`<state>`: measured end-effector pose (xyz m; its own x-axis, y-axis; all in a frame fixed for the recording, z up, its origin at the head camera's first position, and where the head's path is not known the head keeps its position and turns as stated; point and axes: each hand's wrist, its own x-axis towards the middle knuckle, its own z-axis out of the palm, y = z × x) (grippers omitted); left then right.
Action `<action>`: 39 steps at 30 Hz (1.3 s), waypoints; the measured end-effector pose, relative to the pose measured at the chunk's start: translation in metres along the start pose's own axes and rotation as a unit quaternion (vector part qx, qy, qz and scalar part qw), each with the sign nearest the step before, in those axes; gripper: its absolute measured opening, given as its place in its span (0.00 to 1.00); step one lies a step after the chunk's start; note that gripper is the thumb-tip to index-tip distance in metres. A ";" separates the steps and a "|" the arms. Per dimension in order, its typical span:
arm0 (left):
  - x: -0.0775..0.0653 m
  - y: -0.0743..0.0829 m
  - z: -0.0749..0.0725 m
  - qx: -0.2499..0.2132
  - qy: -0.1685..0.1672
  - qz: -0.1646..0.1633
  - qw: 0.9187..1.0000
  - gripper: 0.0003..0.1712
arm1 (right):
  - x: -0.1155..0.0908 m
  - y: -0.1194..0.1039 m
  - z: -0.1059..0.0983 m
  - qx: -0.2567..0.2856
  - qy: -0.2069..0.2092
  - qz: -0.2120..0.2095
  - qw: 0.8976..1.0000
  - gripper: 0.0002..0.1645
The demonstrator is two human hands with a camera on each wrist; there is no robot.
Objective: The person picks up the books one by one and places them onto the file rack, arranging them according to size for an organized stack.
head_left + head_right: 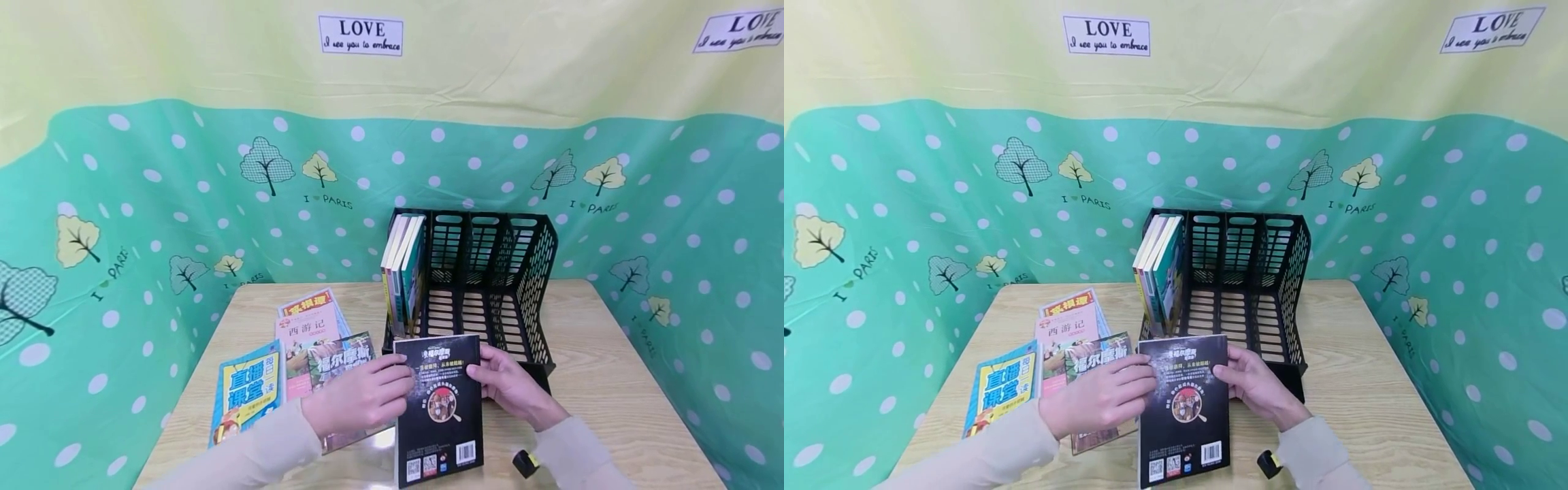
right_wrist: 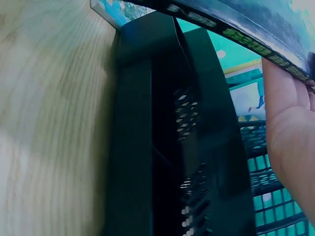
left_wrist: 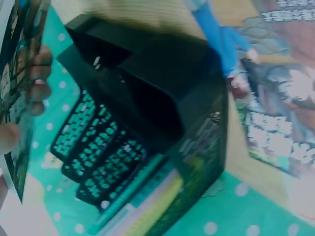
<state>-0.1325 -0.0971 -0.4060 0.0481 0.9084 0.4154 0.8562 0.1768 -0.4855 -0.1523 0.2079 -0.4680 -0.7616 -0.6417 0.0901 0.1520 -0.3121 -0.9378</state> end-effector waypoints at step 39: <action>-0.156 0.028 -0.001 -0.183 -0.108 -0.663 0.718 0.23 | -0.007 -0.056 0.025 -0.333 0.303 -0.147 0.881 0.16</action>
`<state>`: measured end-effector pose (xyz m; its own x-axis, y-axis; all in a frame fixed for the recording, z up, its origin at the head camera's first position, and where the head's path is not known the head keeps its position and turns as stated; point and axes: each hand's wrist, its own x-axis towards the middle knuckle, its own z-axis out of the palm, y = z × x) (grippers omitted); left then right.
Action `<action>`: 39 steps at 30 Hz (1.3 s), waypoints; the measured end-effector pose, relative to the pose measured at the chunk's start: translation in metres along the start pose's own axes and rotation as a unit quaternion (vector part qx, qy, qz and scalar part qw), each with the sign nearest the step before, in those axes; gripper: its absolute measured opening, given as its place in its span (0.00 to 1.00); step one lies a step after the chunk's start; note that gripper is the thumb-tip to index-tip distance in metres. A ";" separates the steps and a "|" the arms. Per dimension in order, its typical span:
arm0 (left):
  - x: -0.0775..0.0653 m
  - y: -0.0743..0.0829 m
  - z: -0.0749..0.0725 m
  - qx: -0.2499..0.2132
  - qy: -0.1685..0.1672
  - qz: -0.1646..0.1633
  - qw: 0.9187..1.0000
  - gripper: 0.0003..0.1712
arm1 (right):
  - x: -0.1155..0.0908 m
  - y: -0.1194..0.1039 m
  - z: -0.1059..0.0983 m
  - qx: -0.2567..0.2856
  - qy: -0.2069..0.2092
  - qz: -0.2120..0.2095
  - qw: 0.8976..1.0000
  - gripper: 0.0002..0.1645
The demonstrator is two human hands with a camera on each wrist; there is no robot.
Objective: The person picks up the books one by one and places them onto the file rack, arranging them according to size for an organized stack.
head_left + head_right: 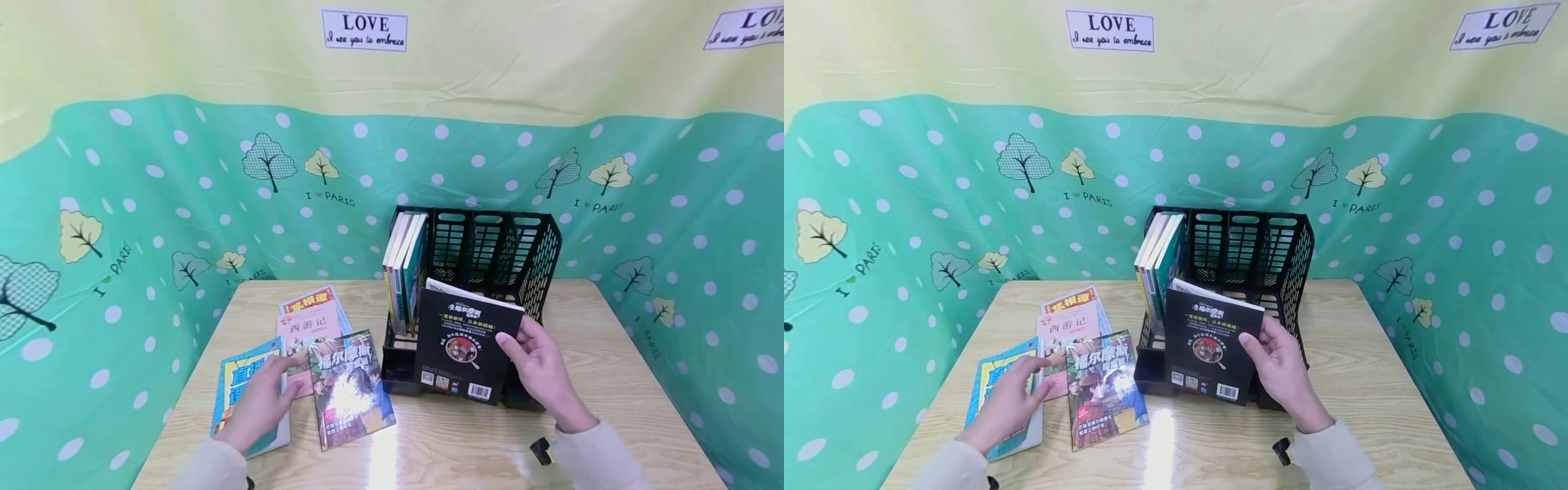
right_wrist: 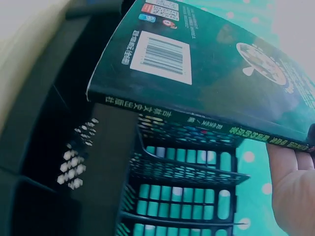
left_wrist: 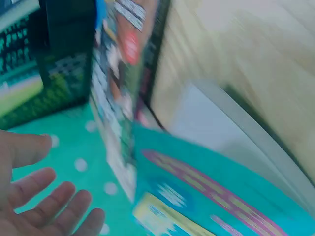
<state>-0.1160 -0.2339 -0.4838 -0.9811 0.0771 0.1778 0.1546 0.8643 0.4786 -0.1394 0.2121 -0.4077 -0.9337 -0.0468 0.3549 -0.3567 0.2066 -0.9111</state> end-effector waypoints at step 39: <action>-0.003 -0.034 0.031 0.135 -0.125 -0.193 0.964 0.50 | 0.080 -0.010 0.044 -0.180 0.212 -0.155 0.948 0.10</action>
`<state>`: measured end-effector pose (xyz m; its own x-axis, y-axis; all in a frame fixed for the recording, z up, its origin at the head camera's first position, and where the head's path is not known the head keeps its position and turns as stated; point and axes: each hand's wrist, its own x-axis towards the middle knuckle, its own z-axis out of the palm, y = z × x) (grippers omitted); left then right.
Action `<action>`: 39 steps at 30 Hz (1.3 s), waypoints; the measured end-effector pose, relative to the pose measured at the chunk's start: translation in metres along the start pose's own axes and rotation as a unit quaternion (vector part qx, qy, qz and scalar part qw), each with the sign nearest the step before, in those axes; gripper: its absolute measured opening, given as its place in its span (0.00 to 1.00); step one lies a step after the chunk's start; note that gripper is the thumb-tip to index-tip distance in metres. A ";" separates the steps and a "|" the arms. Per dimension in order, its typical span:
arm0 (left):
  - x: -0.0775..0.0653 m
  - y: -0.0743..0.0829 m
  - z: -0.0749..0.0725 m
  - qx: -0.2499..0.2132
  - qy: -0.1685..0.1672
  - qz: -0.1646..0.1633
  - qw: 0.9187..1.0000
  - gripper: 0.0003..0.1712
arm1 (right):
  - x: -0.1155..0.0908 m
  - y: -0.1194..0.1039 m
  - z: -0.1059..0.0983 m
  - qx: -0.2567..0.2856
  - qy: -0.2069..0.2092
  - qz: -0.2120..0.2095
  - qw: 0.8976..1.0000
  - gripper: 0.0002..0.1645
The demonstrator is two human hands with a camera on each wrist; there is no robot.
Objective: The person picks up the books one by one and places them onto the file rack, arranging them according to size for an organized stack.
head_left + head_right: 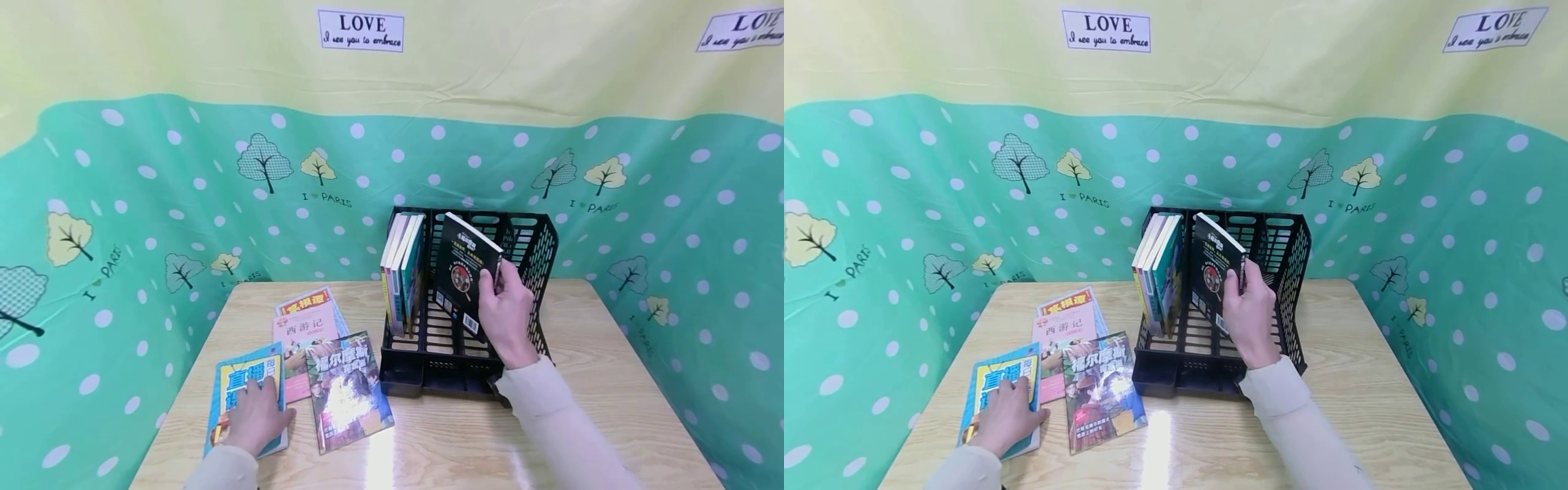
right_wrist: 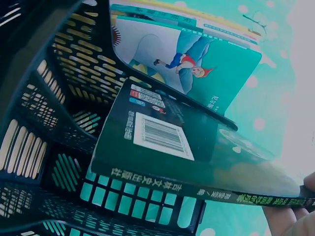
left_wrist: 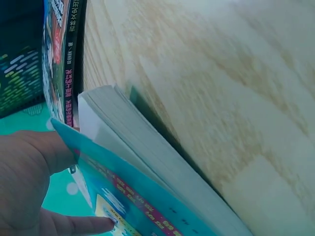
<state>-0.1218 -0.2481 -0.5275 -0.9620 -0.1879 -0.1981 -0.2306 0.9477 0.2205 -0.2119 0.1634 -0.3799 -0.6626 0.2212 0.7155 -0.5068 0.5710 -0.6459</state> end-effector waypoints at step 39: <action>0.002 0.009 -0.004 0.005 -0.012 0.010 1.000 0.45 | -0.019 0.034 0.088 -0.054 0.045 0.043 0.997 0.16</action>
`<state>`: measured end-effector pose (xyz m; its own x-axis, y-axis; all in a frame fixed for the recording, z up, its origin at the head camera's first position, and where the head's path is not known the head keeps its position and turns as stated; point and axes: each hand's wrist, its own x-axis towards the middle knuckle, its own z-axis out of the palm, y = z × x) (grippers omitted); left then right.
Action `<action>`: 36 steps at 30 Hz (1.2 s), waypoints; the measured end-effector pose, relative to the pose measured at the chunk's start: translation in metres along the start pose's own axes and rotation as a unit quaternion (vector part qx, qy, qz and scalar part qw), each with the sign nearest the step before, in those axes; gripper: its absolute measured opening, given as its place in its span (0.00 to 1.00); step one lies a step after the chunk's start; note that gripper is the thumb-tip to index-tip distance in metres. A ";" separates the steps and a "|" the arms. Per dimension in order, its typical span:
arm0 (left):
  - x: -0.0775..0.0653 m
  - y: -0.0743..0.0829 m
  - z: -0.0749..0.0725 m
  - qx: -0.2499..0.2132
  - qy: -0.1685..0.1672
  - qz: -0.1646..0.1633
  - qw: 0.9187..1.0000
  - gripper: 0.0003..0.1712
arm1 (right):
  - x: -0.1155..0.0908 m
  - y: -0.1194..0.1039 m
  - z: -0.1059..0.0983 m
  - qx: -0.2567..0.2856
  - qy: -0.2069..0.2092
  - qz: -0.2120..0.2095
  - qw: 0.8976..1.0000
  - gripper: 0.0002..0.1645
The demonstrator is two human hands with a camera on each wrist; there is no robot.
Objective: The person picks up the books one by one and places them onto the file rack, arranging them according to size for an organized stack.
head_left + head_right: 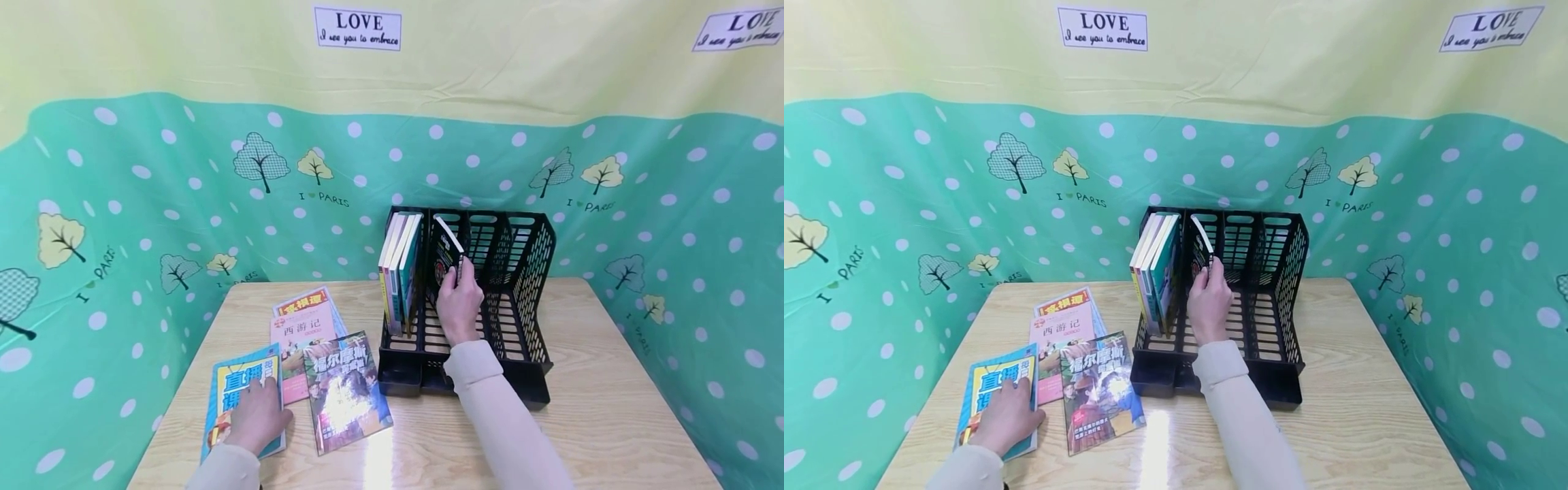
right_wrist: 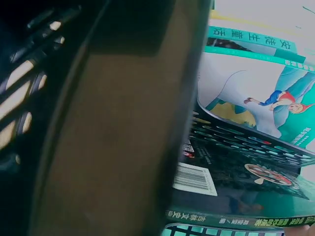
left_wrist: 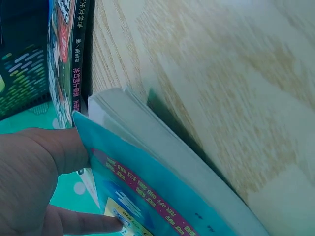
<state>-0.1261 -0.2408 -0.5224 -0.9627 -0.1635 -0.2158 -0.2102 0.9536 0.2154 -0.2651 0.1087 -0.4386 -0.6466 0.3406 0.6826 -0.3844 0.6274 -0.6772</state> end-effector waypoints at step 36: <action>0.003 -0.006 0.006 0.029 0.028 0.026 0.999 0.42 | -0.036 0.020 0.043 0.032 -0.027 0.047 0.998 0.14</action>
<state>-0.1265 -0.2452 -0.5303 -0.9803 -0.1262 -0.1518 -0.1515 0.9740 0.1687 -0.2778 0.0792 -0.4889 -0.7155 0.3566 0.6007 -0.3601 0.5485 -0.7546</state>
